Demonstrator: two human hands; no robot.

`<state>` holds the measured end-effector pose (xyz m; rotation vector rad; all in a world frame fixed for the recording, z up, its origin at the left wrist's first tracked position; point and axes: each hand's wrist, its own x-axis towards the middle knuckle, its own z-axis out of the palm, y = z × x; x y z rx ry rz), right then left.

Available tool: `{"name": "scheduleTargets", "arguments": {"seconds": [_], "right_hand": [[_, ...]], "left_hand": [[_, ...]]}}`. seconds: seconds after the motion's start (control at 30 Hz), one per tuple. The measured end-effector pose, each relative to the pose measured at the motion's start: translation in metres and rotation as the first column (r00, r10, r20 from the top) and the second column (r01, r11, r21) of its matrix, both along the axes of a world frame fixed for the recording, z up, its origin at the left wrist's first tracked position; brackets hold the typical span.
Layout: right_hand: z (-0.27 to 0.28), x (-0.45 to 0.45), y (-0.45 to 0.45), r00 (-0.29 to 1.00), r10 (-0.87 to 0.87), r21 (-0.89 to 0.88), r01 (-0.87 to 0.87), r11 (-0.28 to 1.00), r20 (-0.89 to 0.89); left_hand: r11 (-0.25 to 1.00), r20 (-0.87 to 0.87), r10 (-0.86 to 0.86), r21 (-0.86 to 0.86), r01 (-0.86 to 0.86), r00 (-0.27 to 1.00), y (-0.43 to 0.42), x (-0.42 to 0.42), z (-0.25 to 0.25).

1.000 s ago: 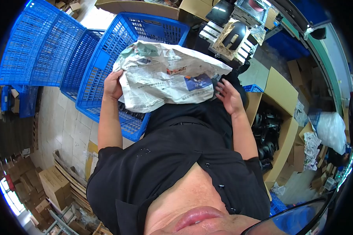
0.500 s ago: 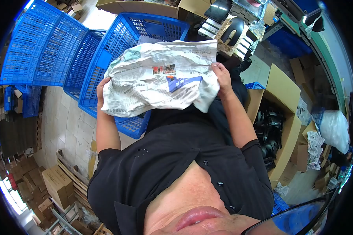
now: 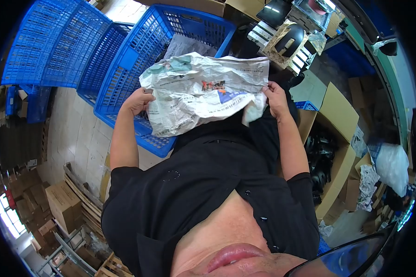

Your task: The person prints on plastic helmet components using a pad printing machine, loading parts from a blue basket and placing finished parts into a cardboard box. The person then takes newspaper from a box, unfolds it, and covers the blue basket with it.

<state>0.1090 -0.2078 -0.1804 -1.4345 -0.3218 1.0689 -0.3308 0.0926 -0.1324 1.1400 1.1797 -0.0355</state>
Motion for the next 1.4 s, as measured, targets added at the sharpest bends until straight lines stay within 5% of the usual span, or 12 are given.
{"name": "scheduleTargets", "arguments": {"seconds": [0.1,0.23,0.37,0.5,0.63,0.77,0.87,1.03,1.17,1.27,1.3,1.4], "right_hand": [[-0.022,0.006,0.001,0.979,-0.154,-0.115,0.139,0.984,-0.132],[-0.009,-0.018,0.003,0.994,-0.059,-0.175,0.042,0.984,-0.097],[-0.048,-0.012,-0.003,0.905,0.105,-0.286,0.02,0.958,0.412],[-0.025,0.015,-0.015,0.887,0.277,-0.307,-0.165,0.937,0.369],[-0.032,0.017,-0.023,0.972,0.231,-0.222,-0.219,0.95,0.029],[-0.045,0.027,-0.028,0.893,0.438,-0.404,-0.365,0.839,0.101],[0.0,0.025,-0.009,0.863,0.443,-0.357,-0.345,0.868,0.243],[-0.002,0.027,0.029,0.968,0.246,-0.135,-0.237,0.962,0.057],[-0.011,0.034,0.057,0.991,0.052,-0.233,-0.022,0.972,0.121],[-0.048,0.04,0.068,0.929,0.032,-0.197,0.045,0.979,0.369],[-0.047,0.035,0.071,0.942,-0.019,-0.149,0.073,0.986,0.334],[-0.081,0.051,0.068,0.994,-0.105,-0.04,0.105,0.994,0.022]], "left_hand": [[0.981,0.079,0.01,0.192,-0.025,0.997,-0.014,0.014,0.005],[0.959,0.217,0.087,0.244,-0.14,0.972,-0.01,0.009,-0.024],[0.917,0.204,0.203,0.302,-0.259,0.958,-0.014,0.006,-0.023],[0.895,0.099,0.258,0.35,-0.276,0.961,-0.013,-0.011,-0.012],[0.896,0.117,0.215,0.371,-0.243,0.97,-0.019,-0.021,-0.039],[0.93,0.023,0.118,0.348,-0.118,0.993,-0.019,-0.027,-0.058],[0.985,-0.159,-0.089,0.134,0.11,0.983,0.008,-0.031,-0.043],[0.956,-0.049,0.257,-0.137,-0.261,0.965,0.046,-0.01,-0.063],[0.965,-0.215,0.249,-0.029,-0.261,0.944,0.064,0.016,-0.105],[0.946,0.019,0.317,-0.081,-0.315,0.948,0.091,0.008,-0.196],[0.928,0.034,0.334,0.16,-0.335,0.942,0.072,0.02,-0.175],[0.889,0.049,0.447,0.085,-0.45,0.893,0.059,0.02,-0.171]]}}
